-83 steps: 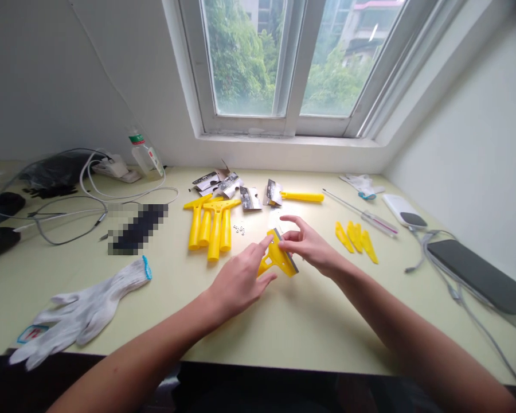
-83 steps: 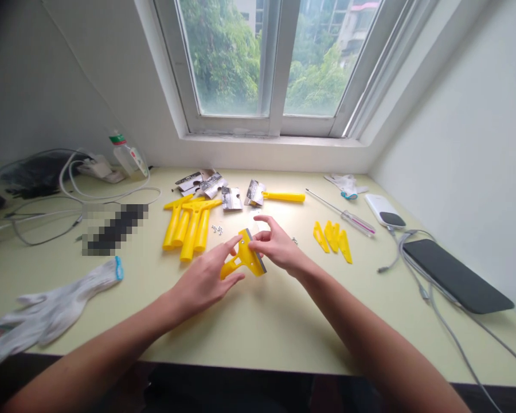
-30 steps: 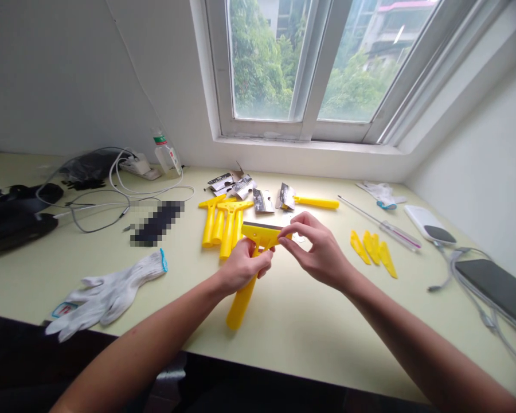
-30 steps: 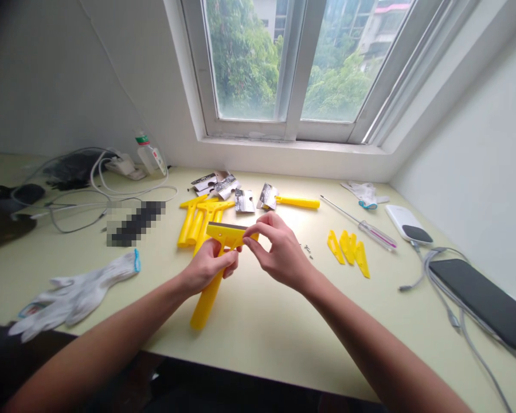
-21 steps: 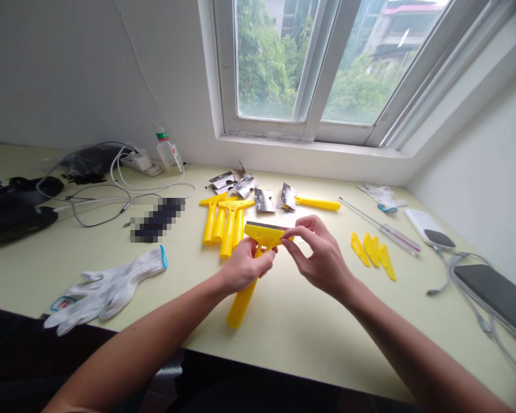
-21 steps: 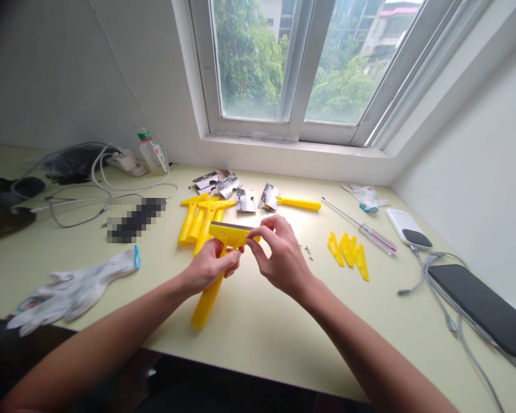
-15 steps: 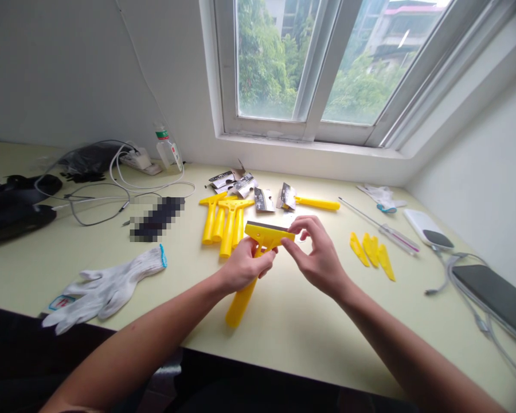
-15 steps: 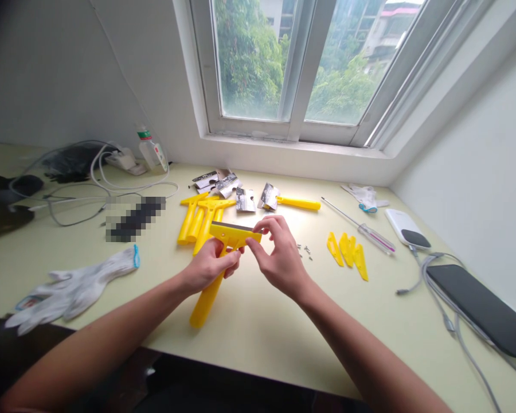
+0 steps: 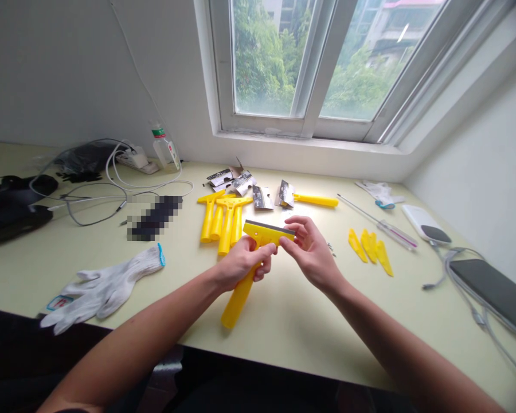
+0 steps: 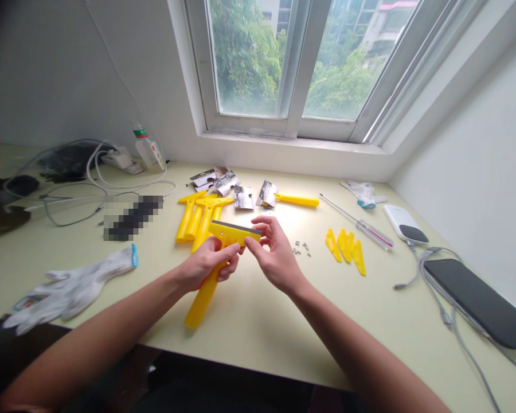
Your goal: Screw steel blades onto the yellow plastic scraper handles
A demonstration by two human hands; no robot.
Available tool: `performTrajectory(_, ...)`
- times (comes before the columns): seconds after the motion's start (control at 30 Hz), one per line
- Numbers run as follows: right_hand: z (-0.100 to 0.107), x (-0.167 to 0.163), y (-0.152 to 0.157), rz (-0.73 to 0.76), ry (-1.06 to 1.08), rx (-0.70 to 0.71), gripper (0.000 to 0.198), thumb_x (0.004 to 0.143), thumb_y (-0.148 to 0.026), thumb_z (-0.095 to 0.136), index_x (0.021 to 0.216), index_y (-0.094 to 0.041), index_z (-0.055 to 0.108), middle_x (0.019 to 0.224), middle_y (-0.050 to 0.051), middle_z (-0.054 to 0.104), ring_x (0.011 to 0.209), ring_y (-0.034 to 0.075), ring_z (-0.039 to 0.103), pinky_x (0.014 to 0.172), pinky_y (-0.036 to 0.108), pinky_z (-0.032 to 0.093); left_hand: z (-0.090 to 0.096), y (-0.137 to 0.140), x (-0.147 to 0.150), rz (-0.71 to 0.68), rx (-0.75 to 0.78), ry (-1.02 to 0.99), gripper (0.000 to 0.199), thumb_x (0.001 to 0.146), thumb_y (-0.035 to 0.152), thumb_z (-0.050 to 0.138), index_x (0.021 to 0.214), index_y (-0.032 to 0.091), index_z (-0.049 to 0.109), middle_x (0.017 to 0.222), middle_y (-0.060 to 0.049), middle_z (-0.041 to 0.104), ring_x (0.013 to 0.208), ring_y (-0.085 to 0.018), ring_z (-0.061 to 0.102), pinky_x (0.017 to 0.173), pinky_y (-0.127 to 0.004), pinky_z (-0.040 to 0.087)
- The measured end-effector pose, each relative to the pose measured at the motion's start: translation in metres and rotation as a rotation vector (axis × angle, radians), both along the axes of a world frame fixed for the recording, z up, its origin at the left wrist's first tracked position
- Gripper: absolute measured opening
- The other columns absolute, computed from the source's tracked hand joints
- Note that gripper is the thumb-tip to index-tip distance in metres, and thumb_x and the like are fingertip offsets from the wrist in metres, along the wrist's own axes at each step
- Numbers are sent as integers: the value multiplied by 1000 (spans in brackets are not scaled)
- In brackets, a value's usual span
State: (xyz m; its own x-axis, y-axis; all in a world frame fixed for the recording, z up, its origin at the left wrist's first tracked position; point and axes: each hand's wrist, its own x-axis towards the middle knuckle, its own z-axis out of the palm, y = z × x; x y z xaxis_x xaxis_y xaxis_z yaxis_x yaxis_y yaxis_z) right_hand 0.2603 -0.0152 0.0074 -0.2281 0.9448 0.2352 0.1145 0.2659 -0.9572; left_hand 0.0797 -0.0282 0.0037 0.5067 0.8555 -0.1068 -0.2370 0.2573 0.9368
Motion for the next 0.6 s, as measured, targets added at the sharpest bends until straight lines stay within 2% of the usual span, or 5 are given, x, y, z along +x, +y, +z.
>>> performTrajectory(0.2, -4, 1, -1, -23, 11, 17, 34, 84, -37, 69, 112, -27, 52, 103, 3, 58, 99, 20, 59, 84, 38, 50, -1, -1, 3, 36, 20, 48, 32, 85, 44, 68, 83, 16, 52, 52, 6, 44, 43, -5, 36, 41, -18, 30)
performTrajectory(0.3, -5, 4, 1, 22, 78, -47, 36, 83, -38, 71, 113, -28, 53, 103, 3, 60, 99, 19, 60, 86, 37, 49, 0, -2, 3, 55, 34, 73, 32, 85, 44, 67, 82, 16, 52, 51, 7, 43, 42, -5, 35, 40, -18, 30)
performTrajectory(0.4, -6, 10, 6, 86, 261, -150, 27, 86, -39, 66, 109, -29, 56, 110, 4, 63, 106, 20, 59, 88, 36, 49, 1, -1, 3, 88, 39, 72, 31, 85, 43, 67, 82, 16, 50, 50, 7, 43, 42, -5, 35, 40, -19, 30)
performTrajectory(0.5, -5, 18, 10, 75, 406, -217, 15, 87, -39, 62, 98, -29, 57, 122, 3, 62, 116, 21, 57, 89, 37, 49, 1, 1, 1, 119, 27, 64, 31, 84, 41, 69, 81, 16, 50, 51, 7, 43, 43, -5, 34, 40, -18, 29)
performTrajectory(0.6, -2, 24, 12, 44, 405, -231, 13, 88, -40, 59, 91, -27, 54, 128, 3, 62, 121, 23, 56, 90, 39, 49, -1, 2, -1, 129, 12, 60, 30, 84, 40, 69, 82, 16, 51, 50, 7, 44, 42, -5, 34, 39, -18, 28)
